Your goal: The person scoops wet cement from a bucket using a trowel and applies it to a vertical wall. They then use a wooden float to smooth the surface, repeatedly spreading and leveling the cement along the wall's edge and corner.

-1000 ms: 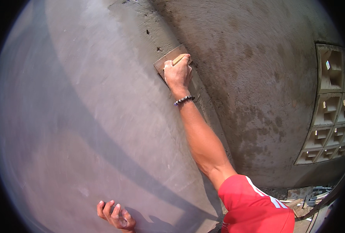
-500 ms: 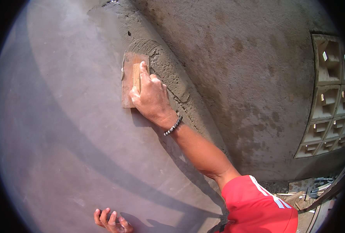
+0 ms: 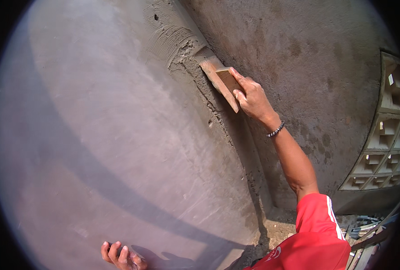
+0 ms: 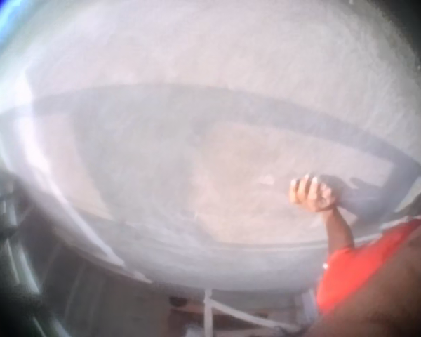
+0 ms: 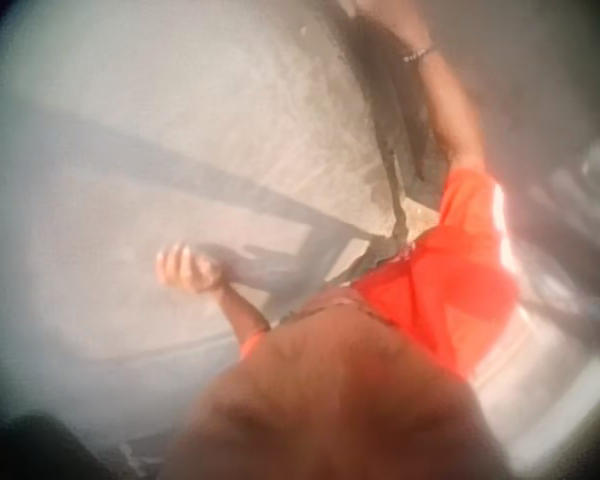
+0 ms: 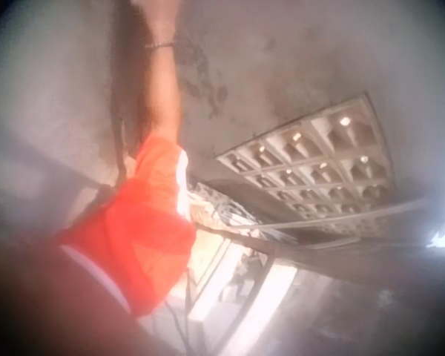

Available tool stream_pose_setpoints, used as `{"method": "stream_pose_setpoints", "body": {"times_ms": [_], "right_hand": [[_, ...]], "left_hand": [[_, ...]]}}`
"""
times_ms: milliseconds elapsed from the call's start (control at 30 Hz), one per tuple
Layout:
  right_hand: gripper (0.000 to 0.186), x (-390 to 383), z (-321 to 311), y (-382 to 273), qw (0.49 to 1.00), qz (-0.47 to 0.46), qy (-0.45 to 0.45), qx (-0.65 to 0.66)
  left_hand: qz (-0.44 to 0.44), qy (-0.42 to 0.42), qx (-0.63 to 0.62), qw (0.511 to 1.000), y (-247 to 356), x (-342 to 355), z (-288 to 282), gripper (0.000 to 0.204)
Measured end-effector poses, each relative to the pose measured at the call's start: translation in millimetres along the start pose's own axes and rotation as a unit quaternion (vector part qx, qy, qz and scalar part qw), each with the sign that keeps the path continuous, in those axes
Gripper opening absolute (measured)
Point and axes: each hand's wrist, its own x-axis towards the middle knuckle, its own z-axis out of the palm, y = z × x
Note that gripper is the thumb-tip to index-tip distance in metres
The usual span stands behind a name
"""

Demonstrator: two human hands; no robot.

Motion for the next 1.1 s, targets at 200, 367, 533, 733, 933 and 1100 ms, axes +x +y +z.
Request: {"method": "stream_pose_setpoints", "body": {"times_ms": [200, 367, 533, 733, 933, 1100], "right_hand": [[0.070, -87.8, 15.8, 25.0, 0.998, 0.041, -0.013, 0.042], [0.070, -177.1, 37.5, 59.1, 0.996, 0.072, -0.015, 0.043], [0.070, -240.2, 51.2, 77.0, 0.994, 0.103, -0.010, 0.039], [0.068, -313.8, 47.3, 77.0, 0.980, 0.191, -0.053, 0.028], [0.067, -368.9, 21.1, 45.8, 0.939, 0.329, -0.087, 0.038], [0.067, -288.6, 16.3, 10.4, 0.920, 0.330, 0.048, 0.208]], "left_hand": [[0.003, -0.003, 0.016, 1.000, 0.9, 1.0, 2.7, 0.028], [0.002, -0.007, 0.029, 1.000, 0.4, 0.5, 5.2, 0.026], [-0.023, -0.006, -0.008, 1.000, -1.9, -10.1, 8.2, 0.023], [-0.040, 0.016, -0.047, 0.998, -2.3, -19.2, 14.6, 0.023], [-0.042, 0.009, -0.065, 0.997, -3.9, -20.8, 9.9, 0.021], [-0.039, 0.014, -0.084, 0.996, -6.5, -24.8, 10.7, 0.025]]}}
